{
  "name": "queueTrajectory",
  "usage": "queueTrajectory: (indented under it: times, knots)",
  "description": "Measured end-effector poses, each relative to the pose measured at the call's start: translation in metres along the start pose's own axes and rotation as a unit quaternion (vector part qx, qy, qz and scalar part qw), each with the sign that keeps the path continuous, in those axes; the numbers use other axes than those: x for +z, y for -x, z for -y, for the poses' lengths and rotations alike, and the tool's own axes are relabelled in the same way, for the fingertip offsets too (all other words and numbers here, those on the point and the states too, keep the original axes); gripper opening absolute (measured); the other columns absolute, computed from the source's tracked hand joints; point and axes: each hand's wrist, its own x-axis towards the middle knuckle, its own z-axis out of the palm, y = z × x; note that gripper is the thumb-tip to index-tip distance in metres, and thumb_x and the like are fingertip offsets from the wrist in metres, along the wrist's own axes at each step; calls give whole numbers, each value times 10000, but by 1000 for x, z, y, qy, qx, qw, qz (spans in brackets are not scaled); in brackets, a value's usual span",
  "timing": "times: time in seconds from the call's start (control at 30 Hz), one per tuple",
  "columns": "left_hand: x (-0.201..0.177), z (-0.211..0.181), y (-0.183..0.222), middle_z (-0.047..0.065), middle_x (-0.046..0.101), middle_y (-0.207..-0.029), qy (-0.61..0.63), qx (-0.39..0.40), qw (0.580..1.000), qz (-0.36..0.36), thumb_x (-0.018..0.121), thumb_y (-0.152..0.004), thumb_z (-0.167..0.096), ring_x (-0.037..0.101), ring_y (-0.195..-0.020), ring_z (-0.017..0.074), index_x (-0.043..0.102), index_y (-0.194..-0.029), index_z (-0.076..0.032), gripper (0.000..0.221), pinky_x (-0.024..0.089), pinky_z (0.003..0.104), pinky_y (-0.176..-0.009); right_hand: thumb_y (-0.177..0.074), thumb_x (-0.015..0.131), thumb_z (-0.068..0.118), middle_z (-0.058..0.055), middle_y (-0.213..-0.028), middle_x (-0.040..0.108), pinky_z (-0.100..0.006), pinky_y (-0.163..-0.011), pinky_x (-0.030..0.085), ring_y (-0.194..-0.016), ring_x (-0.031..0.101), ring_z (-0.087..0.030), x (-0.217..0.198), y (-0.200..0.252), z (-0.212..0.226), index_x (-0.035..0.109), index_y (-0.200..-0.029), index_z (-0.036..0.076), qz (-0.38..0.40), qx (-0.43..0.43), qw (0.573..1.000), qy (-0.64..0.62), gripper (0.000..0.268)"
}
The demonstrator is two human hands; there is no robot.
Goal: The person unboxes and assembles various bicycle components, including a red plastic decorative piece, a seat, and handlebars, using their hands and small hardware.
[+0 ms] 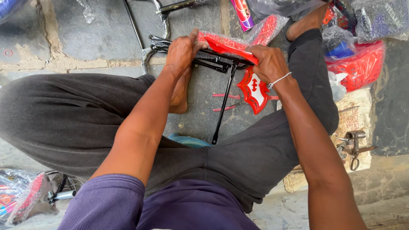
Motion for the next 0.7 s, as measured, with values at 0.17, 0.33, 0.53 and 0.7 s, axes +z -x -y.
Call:
queueTrajectory:
  times: [0.17,0.33,0.53,0.7]
  knots:
    - [-4,-3,0,217,736,-967,54,-5,998,6,688,-1000,-412,686,-898,440,560,-1401,-75,539,527,527,-758,-826,707,43,-202,-965,721,-504,-754,537,-871,685,-439,16,-11,3,741,-1024,61,35,64,997,30,201]
    - [-2,0,1,249,713,-901,16,2,1000,2,711,-968,-423,682,-853,450,563,-1389,-31,594,521,534,-736,-896,736,119,-228,-877,703,-492,-710,528,-796,689,-428,8,-8,6,763,-1070,66,-80,152,984,-54,183]
    - [2,-2,-1,273,699,-836,-9,12,1000,19,686,-987,-447,671,-797,459,545,-1390,-22,603,517,539,-720,-849,641,24,-235,-943,717,-489,-757,546,-816,690,-429,6,-10,15,778,-1127,84,-38,144,988,-41,316]
    - [5,-1,-3,250,714,-875,-29,22,999,12,650,-1021,-412,677,-833,446,562,-1350,-43,502,513,530,-764,-773,613,-7,-226,-1030,725,-481,-822,565,-867,698,-427,5,-17,14,752,-1122,53,-38,68,997,6,381]
